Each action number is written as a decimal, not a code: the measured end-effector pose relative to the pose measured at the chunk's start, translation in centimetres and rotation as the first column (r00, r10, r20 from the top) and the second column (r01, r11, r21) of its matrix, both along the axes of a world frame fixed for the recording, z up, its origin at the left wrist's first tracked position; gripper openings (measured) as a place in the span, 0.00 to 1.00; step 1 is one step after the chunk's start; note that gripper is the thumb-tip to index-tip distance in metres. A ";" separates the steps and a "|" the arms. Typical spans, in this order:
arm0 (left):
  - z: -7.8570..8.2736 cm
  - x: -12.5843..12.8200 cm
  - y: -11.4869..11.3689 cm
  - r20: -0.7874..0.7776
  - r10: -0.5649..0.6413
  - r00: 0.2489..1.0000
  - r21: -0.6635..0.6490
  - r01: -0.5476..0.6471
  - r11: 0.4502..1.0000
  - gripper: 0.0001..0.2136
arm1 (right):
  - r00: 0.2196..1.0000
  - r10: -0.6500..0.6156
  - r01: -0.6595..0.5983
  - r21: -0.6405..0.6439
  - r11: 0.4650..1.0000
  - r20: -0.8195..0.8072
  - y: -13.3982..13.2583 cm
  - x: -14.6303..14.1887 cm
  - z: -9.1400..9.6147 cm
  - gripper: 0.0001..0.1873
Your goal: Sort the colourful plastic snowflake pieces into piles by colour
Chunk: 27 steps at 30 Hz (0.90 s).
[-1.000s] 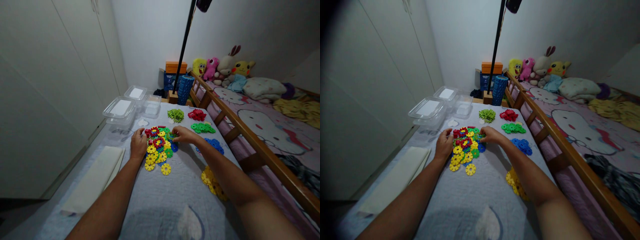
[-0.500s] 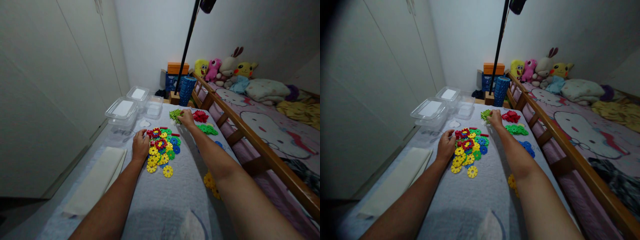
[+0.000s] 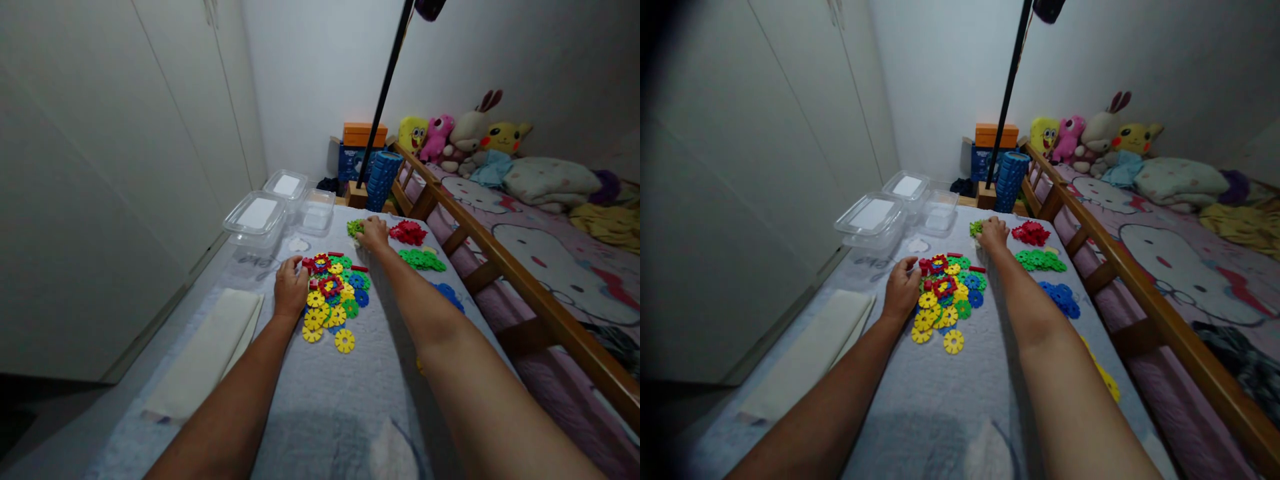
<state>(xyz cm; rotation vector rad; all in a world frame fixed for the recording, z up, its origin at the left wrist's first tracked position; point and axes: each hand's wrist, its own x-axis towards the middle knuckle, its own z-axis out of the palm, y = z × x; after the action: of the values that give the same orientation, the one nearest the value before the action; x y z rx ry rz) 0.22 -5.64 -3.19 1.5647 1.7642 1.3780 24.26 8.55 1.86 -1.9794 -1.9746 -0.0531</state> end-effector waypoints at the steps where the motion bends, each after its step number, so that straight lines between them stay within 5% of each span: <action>1: 0.0 0.0 0.0 0.001 -0.002 1.000 0.000 0.002 1.000 0.16 | 1.000 0.017 -0.017 0.015 1.000 0.010 -0.4 0.0 0.3 0.18; 6: 0.0 0.1 0.1 0.002 -0.007 1.000 0.004 0.007 1.000 0.16 | 0.978 0.183 -0.173 -0.101 0.980 0.100 -3.2 0.4 2.3 0.15; 10: 0.0 0.1 0.1 -0.006 -0.008 1.000 0.007 0.008 1.000 0.16 | 0.917 0.390 -0.323 -0.413 0.852 0.088 -5.3 1.3 3.0 0.12; 14: 0.2 0.1 0.1 -0.013 -0.012 1.000 0.005 0.012 1.000 0.16 | 0.913 0.404 -0.310 -0.542 0.781 0.060 -6.8 1.8 2.6 0.13; 21: 0.4 0.0 -0.1 -0.010 -0.013 1.000 -0.004 0.013 1.000 0.16 | 0.932 0.361 -0.343 -0.375 0.861 -0.023 -7.6 2.3 0.6 0.07; 27: 0.0 0.0 0.2 -0.006 -0.009 1.000 -0.003 0.009 1.000 0.16 | 0.919 0.172 -0.251 -0.188 0.950 -0.355 -6.1 6.0 0.1 0.04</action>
<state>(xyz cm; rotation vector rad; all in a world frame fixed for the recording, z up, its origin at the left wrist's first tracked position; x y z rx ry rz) 0.25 -5.43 -3.15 1.5756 1.7596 1.3672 30.27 2.40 1.93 -1.7431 -2.0209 0.5550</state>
